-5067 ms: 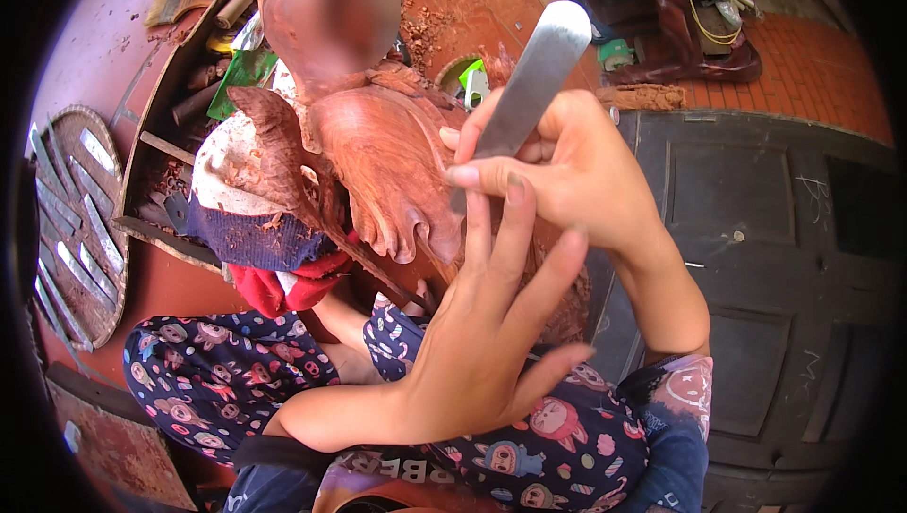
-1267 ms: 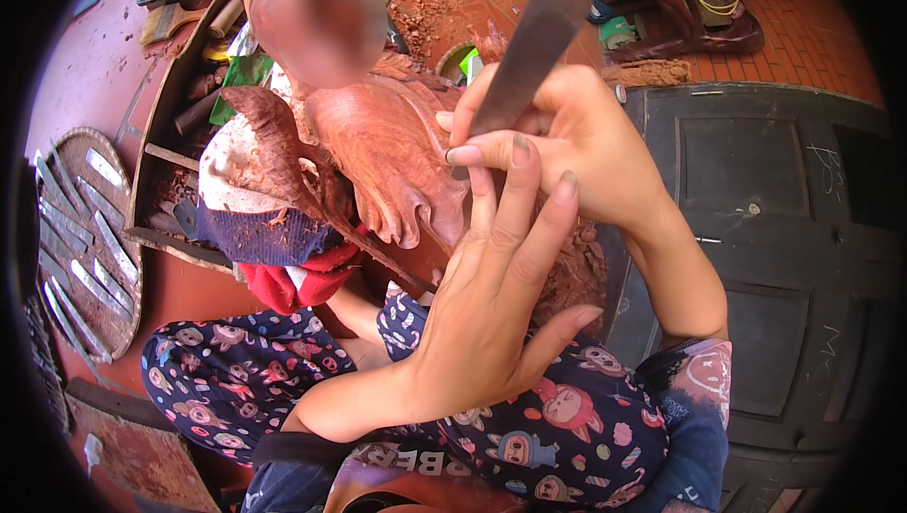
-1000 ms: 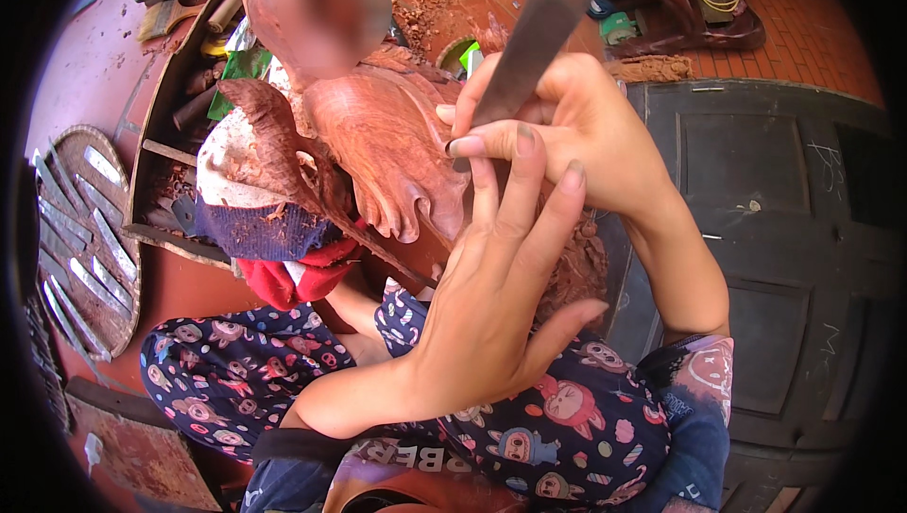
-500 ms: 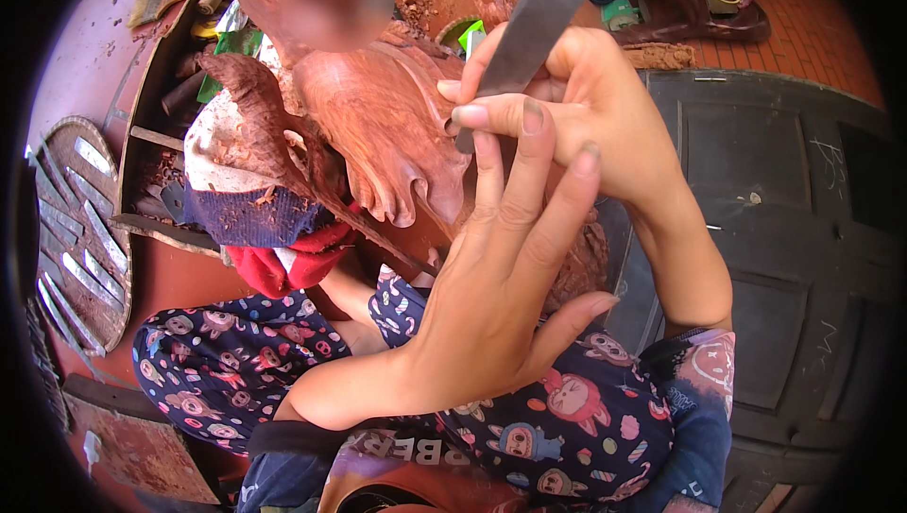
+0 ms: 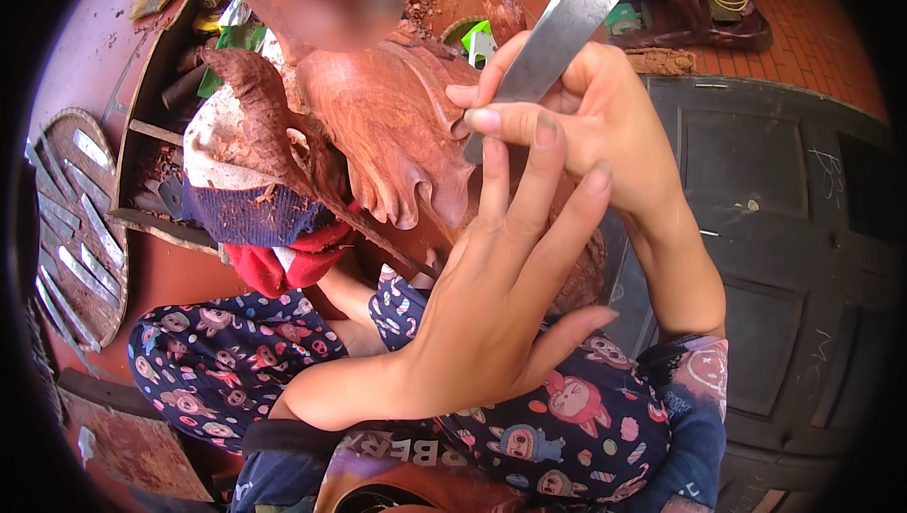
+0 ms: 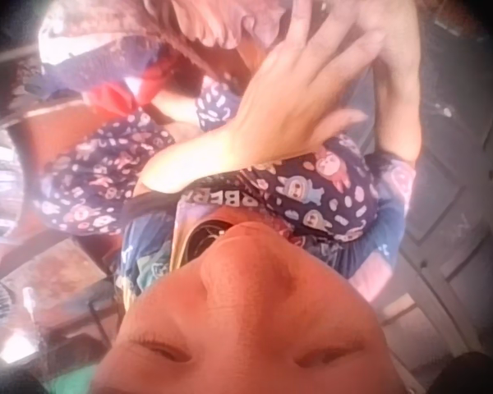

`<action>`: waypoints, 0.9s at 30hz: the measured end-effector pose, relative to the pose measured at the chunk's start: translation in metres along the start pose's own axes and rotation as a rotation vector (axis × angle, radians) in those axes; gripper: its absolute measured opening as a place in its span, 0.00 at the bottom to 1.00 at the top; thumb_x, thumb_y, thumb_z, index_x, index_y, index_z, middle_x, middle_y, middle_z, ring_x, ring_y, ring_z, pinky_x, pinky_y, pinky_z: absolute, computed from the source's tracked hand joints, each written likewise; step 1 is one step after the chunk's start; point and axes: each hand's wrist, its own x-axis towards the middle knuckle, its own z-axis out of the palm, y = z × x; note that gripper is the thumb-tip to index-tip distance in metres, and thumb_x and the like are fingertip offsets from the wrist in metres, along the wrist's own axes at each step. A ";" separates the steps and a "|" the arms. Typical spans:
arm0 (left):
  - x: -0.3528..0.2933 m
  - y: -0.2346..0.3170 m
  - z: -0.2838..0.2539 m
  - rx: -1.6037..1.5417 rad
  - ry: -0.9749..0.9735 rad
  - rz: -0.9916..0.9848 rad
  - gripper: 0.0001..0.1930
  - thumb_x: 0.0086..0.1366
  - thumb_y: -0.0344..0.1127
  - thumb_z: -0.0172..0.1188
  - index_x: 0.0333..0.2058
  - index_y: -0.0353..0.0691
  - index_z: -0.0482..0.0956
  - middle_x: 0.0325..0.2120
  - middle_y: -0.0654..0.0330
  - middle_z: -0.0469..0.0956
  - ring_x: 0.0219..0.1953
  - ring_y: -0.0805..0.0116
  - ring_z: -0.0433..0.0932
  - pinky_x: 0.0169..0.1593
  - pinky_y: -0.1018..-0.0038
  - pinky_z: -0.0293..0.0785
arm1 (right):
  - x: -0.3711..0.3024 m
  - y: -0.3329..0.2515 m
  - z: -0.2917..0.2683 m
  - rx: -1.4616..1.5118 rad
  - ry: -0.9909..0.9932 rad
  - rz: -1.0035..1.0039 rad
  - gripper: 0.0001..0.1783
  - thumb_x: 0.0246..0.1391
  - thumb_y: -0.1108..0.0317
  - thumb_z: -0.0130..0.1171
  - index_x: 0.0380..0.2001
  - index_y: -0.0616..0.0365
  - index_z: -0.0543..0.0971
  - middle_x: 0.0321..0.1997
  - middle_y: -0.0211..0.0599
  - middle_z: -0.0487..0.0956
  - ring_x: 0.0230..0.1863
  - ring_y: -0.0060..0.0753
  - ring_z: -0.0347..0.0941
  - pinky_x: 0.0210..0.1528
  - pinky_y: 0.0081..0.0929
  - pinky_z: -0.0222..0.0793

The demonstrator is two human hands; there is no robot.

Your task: The person is carving a wooden sculpture using various chisels and tools. They are seated on the floor, holding the sculpture with one hand and using the other to carefully shape and refine the details.

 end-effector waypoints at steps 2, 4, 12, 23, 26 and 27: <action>0.000 0.000 -0.002 0.007 0.000 0.002 0.44 0.59 0.40 0.67 0.70 0.38 0.56 0.72 0.39 0.44 0.71 0.25 0.43 0.68 0.48 0.58 | 0.001 -0.002 0.002 0.032 0.014 0.001 0.09 0.51 0.76 0.70 0.35 0.62 0.80 0.36 0.34 0.83 0.48 0.35 0.82 0.52 0.29 0.78; -0.001 0.006 -0.005 -0.006 -0.014 0.000 0.44 0.58 0.40 0.67 0.71 0.38 0.56 0.72 0.39 0.45 0.71 0.26 0.43 0.69 0.48 0.57 | -0.005 -0.001 0.003 0.012 0.015 -0.041 0.09 0.51 0.76 0.70 0.35 0.62 0.80 0.36 0.34 0.82 0.49 0.35 0.82 0.51 0.28 0.78; 0.000 0.001 -0.002 -0.001 -0.004 0.000 0.44 0.58 0.39 0.67 0.70 0.38 0.56 0.72 0.40 0.44 0.72 0.26 0.42 0.68 0.48 0.59 | -0.004 0.002 0.001 0.080 -0.010 -0.015 0.09 0.52 0.77 0.69 0.35 0.62 0.80 0.37 0.33 0.82 0.51 0.37 0.81 0.52 0.30 0.78; -0.004 0.003 -0.001 -0.036 -0.009 0.010 0.44 0.58 0.38 0.67 0.71 0.41 0.56 0.73 0.44 0.46 0.72 0.26 0.41 0.67 0.48 0.59 | -0.003 0.007 -0.006 0.001 -0.113 -0.209 0.08 0.52 0.82 0.65 0.36 0.63 0.80 0.35 0.32 0.81 0.49 0.36 0.82 0.55 0.32 0.77; 0.002 -0.007 0.003 0.006 0.024 0.015 0.43 0.59 0.38 0.67 0.71 0.41 0.56 0.72 0.44 0.46 0.72 0.26 0.41 0.67 0.48 0.60 | 0.003 0.001 -0.002 0.102 -0.097 -0.120 0.08 0.52 0.82 0.65 0.35 0.63 0.80 0.35 0.31 0.81 0.49 0.34 0.82 0.57 0.33 0.77; 0.001 -0.005 0.002 0.005 0.011 0.021 0.43 0.59 0.39 0.67 0.71 0.41 0.56 0.72 0.44 0.46 0.72 0.26 0.41 0.67 0.48 0.60 | 0.000 0.003 -0.003 0.084 -0.094 -0.156 0.08 0.52 0.83 0.65 0.35 0.63 0.80 0.36 0.31 0.81 0.49 0.34 0.82 0.57 0.33 0.77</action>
